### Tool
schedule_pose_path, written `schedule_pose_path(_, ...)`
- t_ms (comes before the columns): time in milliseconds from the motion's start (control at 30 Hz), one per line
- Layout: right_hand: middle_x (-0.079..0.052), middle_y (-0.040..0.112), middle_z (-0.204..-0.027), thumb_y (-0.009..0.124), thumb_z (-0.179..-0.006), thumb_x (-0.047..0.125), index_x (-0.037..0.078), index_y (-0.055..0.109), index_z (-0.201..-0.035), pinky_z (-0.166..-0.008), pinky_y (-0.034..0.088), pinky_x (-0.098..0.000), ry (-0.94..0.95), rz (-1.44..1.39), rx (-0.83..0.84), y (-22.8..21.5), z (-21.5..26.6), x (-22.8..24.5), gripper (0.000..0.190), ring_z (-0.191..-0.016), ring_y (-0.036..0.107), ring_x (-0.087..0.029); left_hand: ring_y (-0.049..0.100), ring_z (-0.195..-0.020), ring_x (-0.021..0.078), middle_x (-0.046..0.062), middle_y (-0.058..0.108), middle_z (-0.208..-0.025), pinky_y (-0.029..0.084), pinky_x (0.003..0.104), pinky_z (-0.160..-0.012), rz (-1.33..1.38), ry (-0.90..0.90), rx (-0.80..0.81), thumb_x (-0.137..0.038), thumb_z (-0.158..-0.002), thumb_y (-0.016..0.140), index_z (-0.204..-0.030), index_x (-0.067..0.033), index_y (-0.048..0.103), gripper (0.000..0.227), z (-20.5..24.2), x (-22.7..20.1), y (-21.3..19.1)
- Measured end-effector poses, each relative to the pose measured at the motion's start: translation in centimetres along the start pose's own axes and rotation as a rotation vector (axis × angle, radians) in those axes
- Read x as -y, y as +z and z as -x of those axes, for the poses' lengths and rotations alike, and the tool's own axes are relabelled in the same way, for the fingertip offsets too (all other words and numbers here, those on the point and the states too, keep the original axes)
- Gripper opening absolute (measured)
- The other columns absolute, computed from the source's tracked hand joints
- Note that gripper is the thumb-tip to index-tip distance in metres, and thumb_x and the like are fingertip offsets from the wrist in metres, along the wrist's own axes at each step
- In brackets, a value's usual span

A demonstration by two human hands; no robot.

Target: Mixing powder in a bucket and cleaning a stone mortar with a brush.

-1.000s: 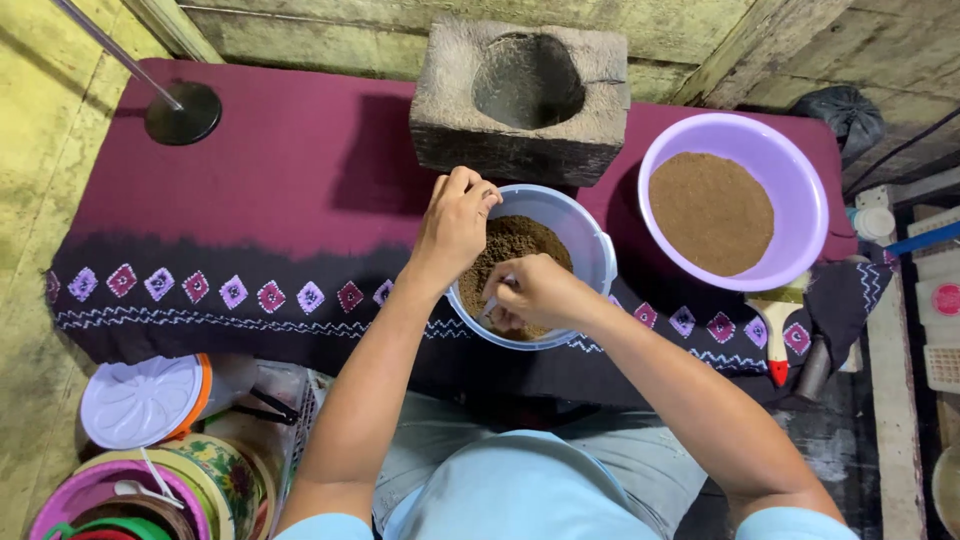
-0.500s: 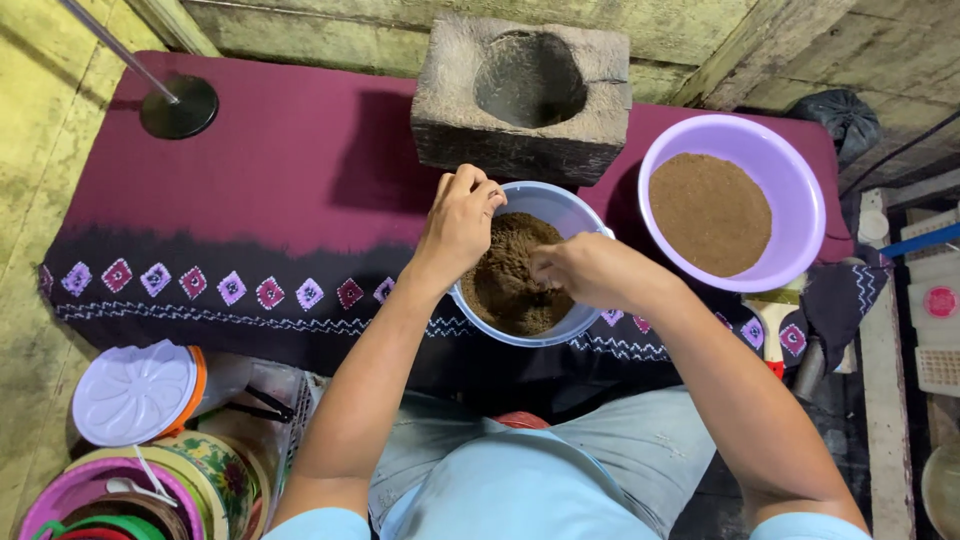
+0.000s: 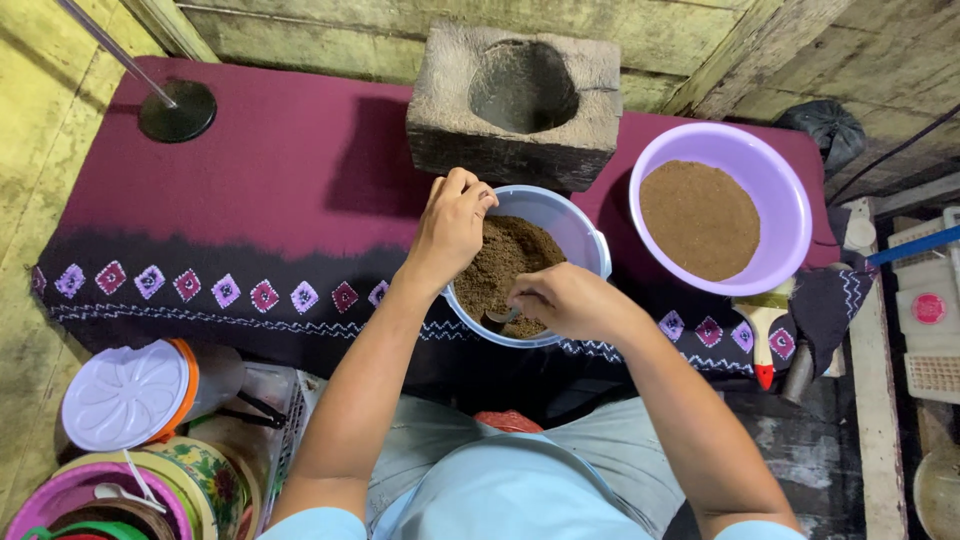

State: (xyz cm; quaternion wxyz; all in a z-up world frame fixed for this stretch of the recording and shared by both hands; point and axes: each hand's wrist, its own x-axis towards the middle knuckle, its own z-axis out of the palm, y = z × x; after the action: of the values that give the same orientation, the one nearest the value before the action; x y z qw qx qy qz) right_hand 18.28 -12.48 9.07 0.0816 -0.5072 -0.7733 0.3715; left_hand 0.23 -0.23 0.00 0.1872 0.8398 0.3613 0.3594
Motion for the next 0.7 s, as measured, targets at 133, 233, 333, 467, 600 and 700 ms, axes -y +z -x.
schedule_pose_path(133, -0.007, 0.072, -0.075, 0.057, -0.099, 0.010, 0.006, 0.072, -0.099, -0.064, 0.059, -0.0340, 0.004, 0.165, -0.110, 1.3, 0.8, 0.3, 0.016, -0.063, 0.069, -0.022, 0.058, -0.092, 0.0354, 0.007, 0.051, -0.098, 0.050, 0.045, -0.084, 0.023, -0.024, -0.010, -0.021, -0.108, 0.050, -0.093, -0.0137, 0.063, 0.021, 0.2, -0.5, -0.3)
schedule_pose_path(233, -0.014, 0.070, -0.070, 0.064, -0.093, 0.018, 0.005, 0.069, -0.097, -0.058, 0.055, -0.0499, -0.015, 0.266, -0.196, 1.8, 0.6, -0.6, 0.014, -0.065, 0.070, -0.039, 0.058, -0.089, 0.0408, 0.010, 0.053, -0.097, 0.050, 0.049, -0.082, 0.002, -0.003, -0.043, -0.024, -0.108, 0.049, -0.090, -0.0115, 0.064, 0.026, -0.2, -0.5, -0.4)
schedule_pose_path(333, -0.012, 0.066, -0.064, 0.061, -0.096, 0.026, 0.011, 0.065, -0.094, -0.061, 0.053, -0.0491, 0.021, 0.233, -0.192, 2.2, 0.7, -1.5, 0.015, -0.067, 0.069, -0.038, 0.059, -0.089, 0.0412, 0.010, 0.054, -0.098, 0.051, 0.050, -0.082, 0.006, -0.010, -0.035, -0.025, -0.107, 0.050, -0.093, -0.0129, 0.065, 0.024, -0.3, -0.1, -0.1)
schedule_pose_path(467, -0.008, 0.067, -0.063, 0.057, -0.098, 0.024, 0.015, 0.068, -0.103, -0.059, 0.050, -0.0446, 0.054, 0.137, -0.207, 1.6, 1.4, -0.4, 0.015, -0.057, 0.063, -0.032, 0.060, -0.091, 0.0422, 0.011, 0.056, -0.100, 0.052, 0.050, -0.082, -0.005, -0.030, -0.019, -0.025, -0.107, 0.051, -0.094, -0.0142, 0.067, 0.024, -0.3, 0.3, 0.2)
schedule_pose_path(600, 0.000, 0.073, -0.068, 0.053, -0.102, 0.020, 0.017, 0.072, -0.107, -0.059, 0.048, -0.0331, 0.183, 0.034, -0.221, 1.3, 1.6, 0.3, 0.019, -0.047, 0.052, -0.016, 0.062, -0.092, 0.0417, 0.010, 0.057, -0.100, 0.053, 0.050, -0.082, 0.005, -0.043, -0.017, -0.025, -0.107, 0.051, -0.094, -0.0142, 0.067, 0.024, -0.2, 0.2, 0.2)
schedule_pose_path(700, -0.001, 0.071, -0.065, 0.055, -0.101, 0.020, 0.018, 0.071, -0.105, -0.055, 0.043, -0.0345, 0.180, 0.009, -0.265, 1.8, 1.2, -0.9, 0.016, -0.044, 0.049, -0.018, 0.062, -0.092, 0.0414, 0.010, 0.057, -0.101, 0.054, 0.050, -0.082, -0.005, -0.046, -0.014, -0.027, -0.107, 0.051, -0.094, -0.0166, 0.068, 0.023, -0.3, 1.1, 0.8)
